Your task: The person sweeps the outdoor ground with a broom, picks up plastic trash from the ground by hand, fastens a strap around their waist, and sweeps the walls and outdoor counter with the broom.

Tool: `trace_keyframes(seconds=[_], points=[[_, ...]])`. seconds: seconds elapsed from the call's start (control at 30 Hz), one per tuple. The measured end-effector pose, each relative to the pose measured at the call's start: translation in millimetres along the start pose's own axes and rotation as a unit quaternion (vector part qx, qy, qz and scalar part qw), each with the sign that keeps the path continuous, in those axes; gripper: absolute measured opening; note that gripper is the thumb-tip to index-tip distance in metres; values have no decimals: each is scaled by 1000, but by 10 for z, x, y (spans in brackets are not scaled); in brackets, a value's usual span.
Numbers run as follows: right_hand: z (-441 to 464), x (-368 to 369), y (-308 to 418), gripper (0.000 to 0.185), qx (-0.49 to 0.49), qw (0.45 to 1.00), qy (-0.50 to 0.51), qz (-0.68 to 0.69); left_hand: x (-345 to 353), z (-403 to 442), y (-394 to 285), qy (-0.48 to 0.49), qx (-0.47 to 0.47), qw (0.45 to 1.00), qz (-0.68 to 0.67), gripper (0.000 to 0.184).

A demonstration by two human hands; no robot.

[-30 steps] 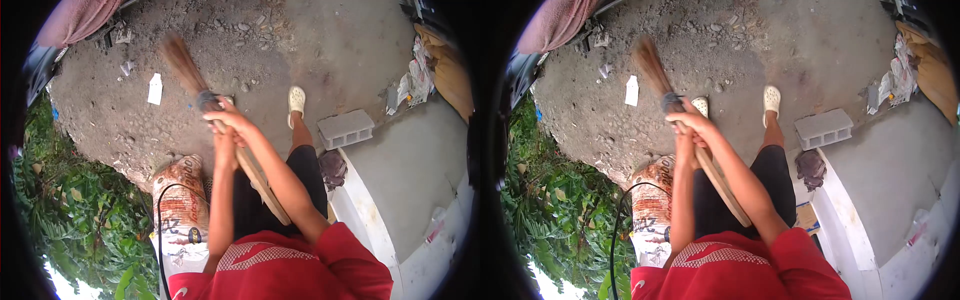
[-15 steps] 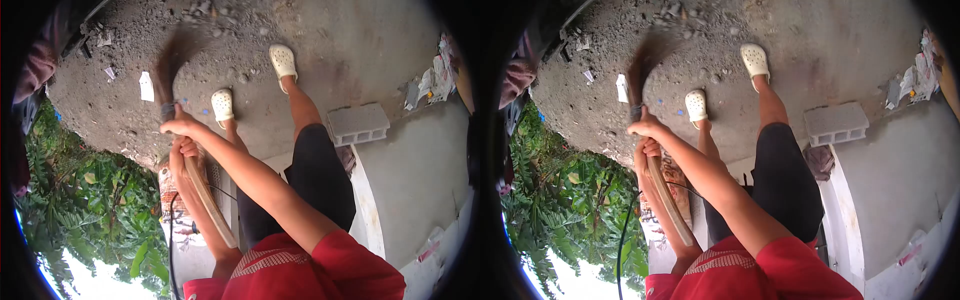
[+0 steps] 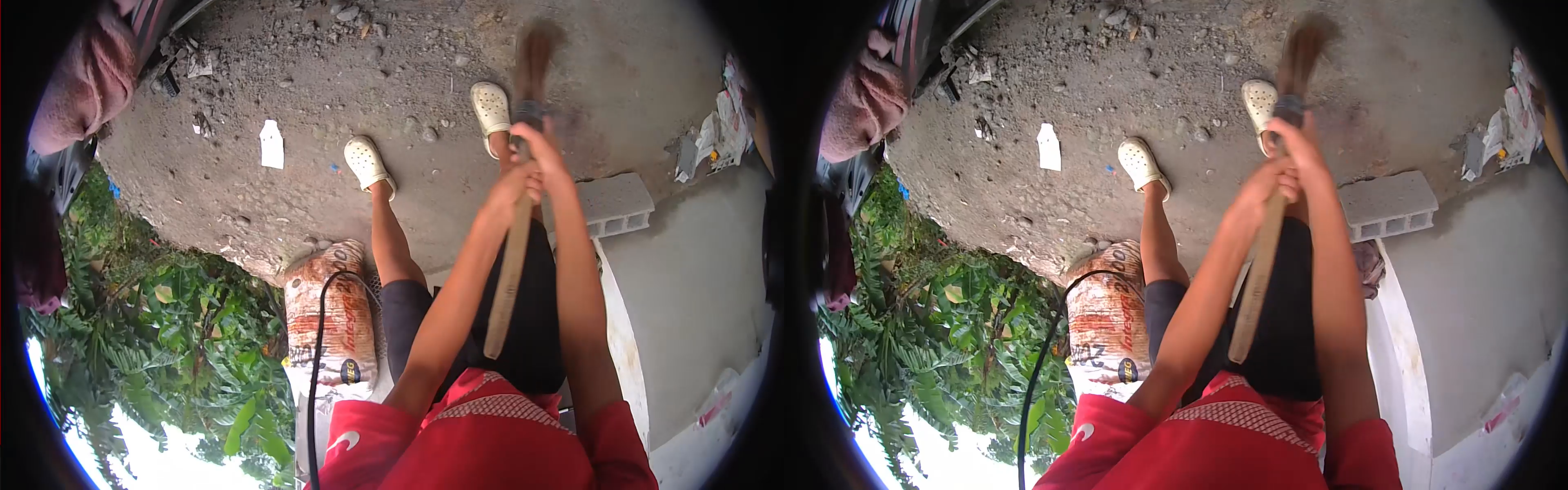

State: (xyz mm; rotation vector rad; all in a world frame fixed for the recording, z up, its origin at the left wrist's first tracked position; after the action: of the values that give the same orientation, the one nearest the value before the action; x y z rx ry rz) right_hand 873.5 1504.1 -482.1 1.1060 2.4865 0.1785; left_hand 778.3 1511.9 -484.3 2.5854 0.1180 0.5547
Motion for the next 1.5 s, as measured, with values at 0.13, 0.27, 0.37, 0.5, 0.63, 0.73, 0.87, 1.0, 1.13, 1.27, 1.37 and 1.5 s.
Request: trace_keyframes(seconds=[0.13,0.27,0.37,0.5,0.63,0.73,0.87,1.0,1.13,1.27,1.37,1.5], points=[[-455,2684,-734,88,17,983,170,-61,-1967,-1447,-1368,-121,150,975,-109,9],[-1288,3837,-883,98,-46,937,342,-49,-2322,-2611,-1509,-233,318,914,-95,11],[-1338,3250,-582,86,45,890,453,-27,-1704,-2349,-1103,-321,406,855,-39,17],[-1154,1663,-125,83,-76,987,143,24,-818,-1764,-503,-158,270,943,116,9],[-645,761,178,78,-50,989,-128,49,-233,-679,-591,48,107,978,172,10],[204,1630,13,68,63,997,21,-24,-750,-443,-1403,86,151,982,71,13],[-550,4122,-404,104,-168,955,129,-207,-2359,-2091,-2468,42,125,967,-220,12],[-1312,4296,-537,104,-111,914,347,-180,-2459,-2645,-1973,-166,382,901,-126,19],[-1319,3196,-657,89,-94,908,398,-92,-1807,-2209,-919,-218,383,892,-98,24],[-1257,1105,-661,91,-16,1000,-12,-4,-1119,-1490,129,-82,136,981,113,10],[-940,252,-1097,76,16,981,-191,33,-990,-786,496,50,-93,990,92,14],[-558,1514,-1674,73,21,989,46,-140,-2060,-1041,-68,-49,1,968,-244,10]])
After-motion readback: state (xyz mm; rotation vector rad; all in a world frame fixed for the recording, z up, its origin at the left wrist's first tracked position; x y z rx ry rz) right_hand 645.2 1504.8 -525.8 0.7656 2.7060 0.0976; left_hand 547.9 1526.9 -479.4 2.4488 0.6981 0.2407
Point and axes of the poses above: each hand's wrist, its own z-axis towards the middle knuckle, its own x-axis out of the palm, y = z × x, the point moved 2 cm from there along z, towards the middle knuckle, and after that the axes turned 10 degrees about -y, right-handed, at the moved point
